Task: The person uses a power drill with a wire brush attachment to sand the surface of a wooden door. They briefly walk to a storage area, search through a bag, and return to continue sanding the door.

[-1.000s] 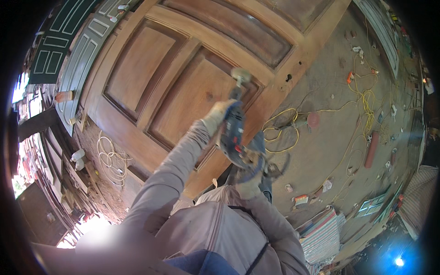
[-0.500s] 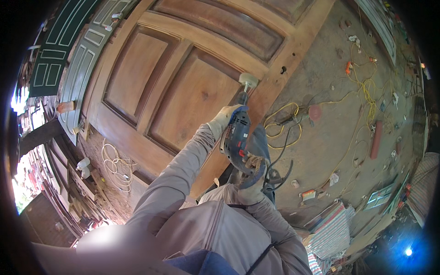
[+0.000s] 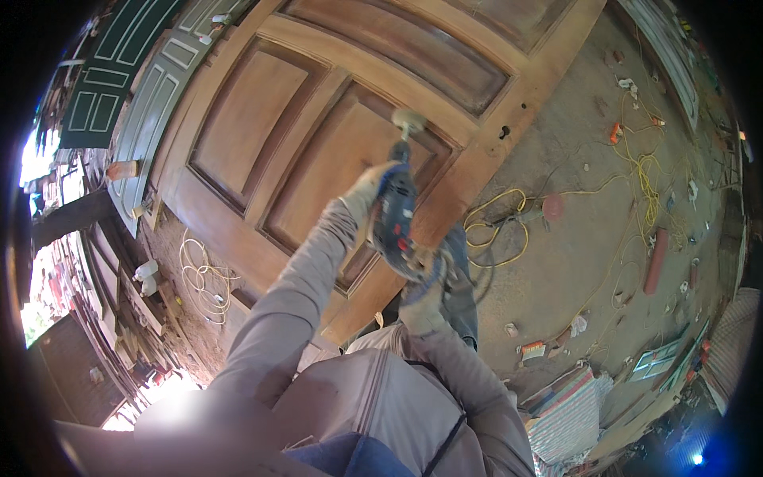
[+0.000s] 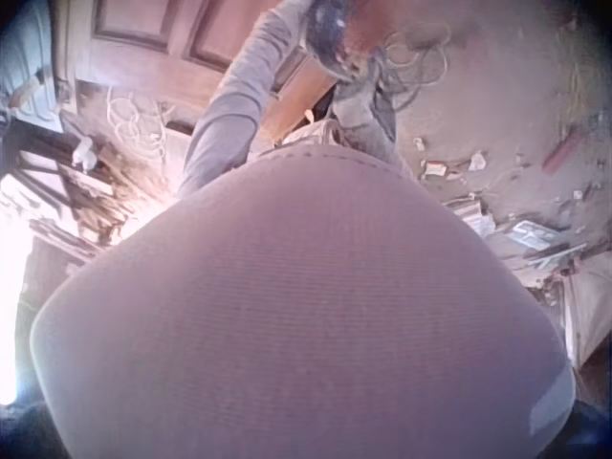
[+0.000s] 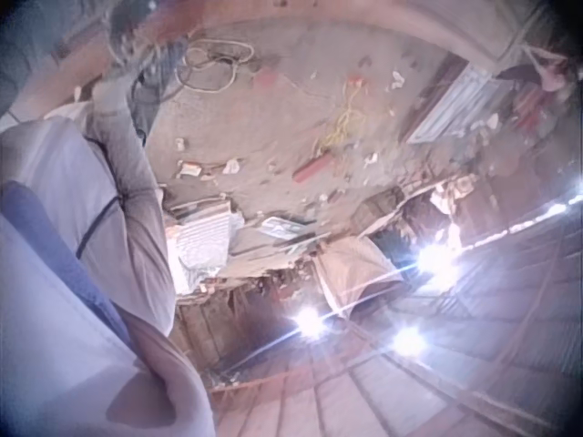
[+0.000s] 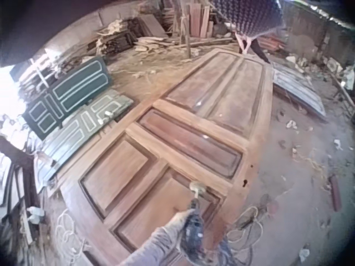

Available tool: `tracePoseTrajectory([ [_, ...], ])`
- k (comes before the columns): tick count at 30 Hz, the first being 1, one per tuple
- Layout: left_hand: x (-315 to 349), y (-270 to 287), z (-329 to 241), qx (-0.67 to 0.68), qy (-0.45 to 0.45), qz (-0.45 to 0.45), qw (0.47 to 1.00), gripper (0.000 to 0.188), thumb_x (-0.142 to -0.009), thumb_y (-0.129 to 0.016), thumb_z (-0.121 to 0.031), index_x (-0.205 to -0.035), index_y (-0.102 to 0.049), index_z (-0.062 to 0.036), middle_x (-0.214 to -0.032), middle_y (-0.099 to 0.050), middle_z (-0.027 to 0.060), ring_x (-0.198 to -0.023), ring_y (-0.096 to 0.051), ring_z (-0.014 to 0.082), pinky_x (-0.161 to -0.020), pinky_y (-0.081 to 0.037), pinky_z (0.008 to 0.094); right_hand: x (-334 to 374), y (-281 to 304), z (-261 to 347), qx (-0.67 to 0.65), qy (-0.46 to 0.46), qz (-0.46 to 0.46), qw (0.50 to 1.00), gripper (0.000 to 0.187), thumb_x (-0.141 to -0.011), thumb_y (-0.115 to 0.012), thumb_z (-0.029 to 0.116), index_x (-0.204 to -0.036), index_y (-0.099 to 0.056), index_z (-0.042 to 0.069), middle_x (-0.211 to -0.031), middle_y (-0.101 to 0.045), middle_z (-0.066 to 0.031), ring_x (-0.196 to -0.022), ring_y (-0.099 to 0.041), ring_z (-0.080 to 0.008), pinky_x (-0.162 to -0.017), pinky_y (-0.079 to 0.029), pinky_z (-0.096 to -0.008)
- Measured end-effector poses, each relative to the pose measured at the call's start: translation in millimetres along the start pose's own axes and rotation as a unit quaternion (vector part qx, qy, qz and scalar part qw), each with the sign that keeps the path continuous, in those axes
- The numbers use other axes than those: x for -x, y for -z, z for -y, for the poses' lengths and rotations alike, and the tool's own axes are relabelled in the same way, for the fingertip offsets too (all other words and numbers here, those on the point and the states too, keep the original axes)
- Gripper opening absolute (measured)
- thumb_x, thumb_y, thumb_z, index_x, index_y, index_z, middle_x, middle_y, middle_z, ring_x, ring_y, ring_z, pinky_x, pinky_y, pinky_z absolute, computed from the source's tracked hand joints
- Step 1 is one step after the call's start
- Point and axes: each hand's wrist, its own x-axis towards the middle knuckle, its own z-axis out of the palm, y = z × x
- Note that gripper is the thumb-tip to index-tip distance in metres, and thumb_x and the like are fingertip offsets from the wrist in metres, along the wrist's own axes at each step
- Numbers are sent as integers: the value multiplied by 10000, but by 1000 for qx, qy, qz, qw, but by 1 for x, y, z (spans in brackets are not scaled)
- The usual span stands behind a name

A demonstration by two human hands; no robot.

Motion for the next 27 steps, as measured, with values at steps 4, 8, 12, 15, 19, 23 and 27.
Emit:
tracePoseTrajectory([
  [4, -14, 47, -43, 37, -42, -12, 998, 326, -800, -688, -363, -967, -682, -84, -795, -678, 87, -634, -650, 222, -631, -543, 350, -51, -49, -15, -121, 68, 212, 967, 43, -949, -457, 148, -973, -468, 113, -930, -524, -39, -915, -522, -173, -785, -428, -292],
  [8, 11, 13, -28, -67, -99, -52, 992, 352, -779, -692, -378, -921, -710, -57, -807, -683, 96, -696, -649, 216, -693, -519, 335, -13, -32, 8, -8, -16, -31, 999, 85, -965, -423, 153, -900, -466, 119, -896, -516, -29, -895, -507, -182, -797, -429, -305],
  [12, 12, -12, 22, -363, -172, 62, 914, 264, -961, -450, -187, -1123, -658, -206, -1066, -669, 76, -961, -616, 188, -896, -455, 302, 6, 19, 6, -112, 47, 132, 984, 174, -972, -431, 255, -852, -437, 129, -816, -476, 6, -855, -514, -170, -784, -439, -302],
  [15, -2, -3, 18, -150, -96, 14, 984, 230, -887, -591, -264, -1027, -672, -101, -907, -683, 115, -779, -654, 222, -749, -523, 346, 1, 13, 10, -38, 23, 98, 994, 162, -977, -431, 223, -836, -424, 143, -799, -456, 7, -801, -477, -153, -789, -432, -291],
  [19, 5, 31, -48, 6, 3, -62, 998, 357, -785, -705, -375, -913, -670, -44, -740, -666, 122, -584, -641, 222, -558, -539, 358, -25, -53, 8, 40, -46, -2, 998, 222, -965, -460, 287, -844, -448, 102, -847, -513, -23, -848, -491, -177, -887, -412, -350],
  [23, 19, 20, -46, -3, -14, -44, 999, 349, -808, -679, -376, -938, -680, -52, -773, -674, 117, -649, -648, 215, -618, -528, 343, -27, -24, -3, 282, 141, 85, 945, 219, -918, -542, 273, -869, -437, 88, -896, -505, -33, -854, -488, -188, -882, -417, -343],
  [27, -8, -9, 54, -146, -200, 12, 969, 303, -828, -661, -343, -975, -694, -80, -844, -682, 111, -725, -646, 204, -694, -516, 335, 10, 30, 23, 264, 154, 90, 948, 278, -818, -630, 180, -936, -413, 54, -919, -487, -63, -880, -474, -214, -889, -398, -364],
])
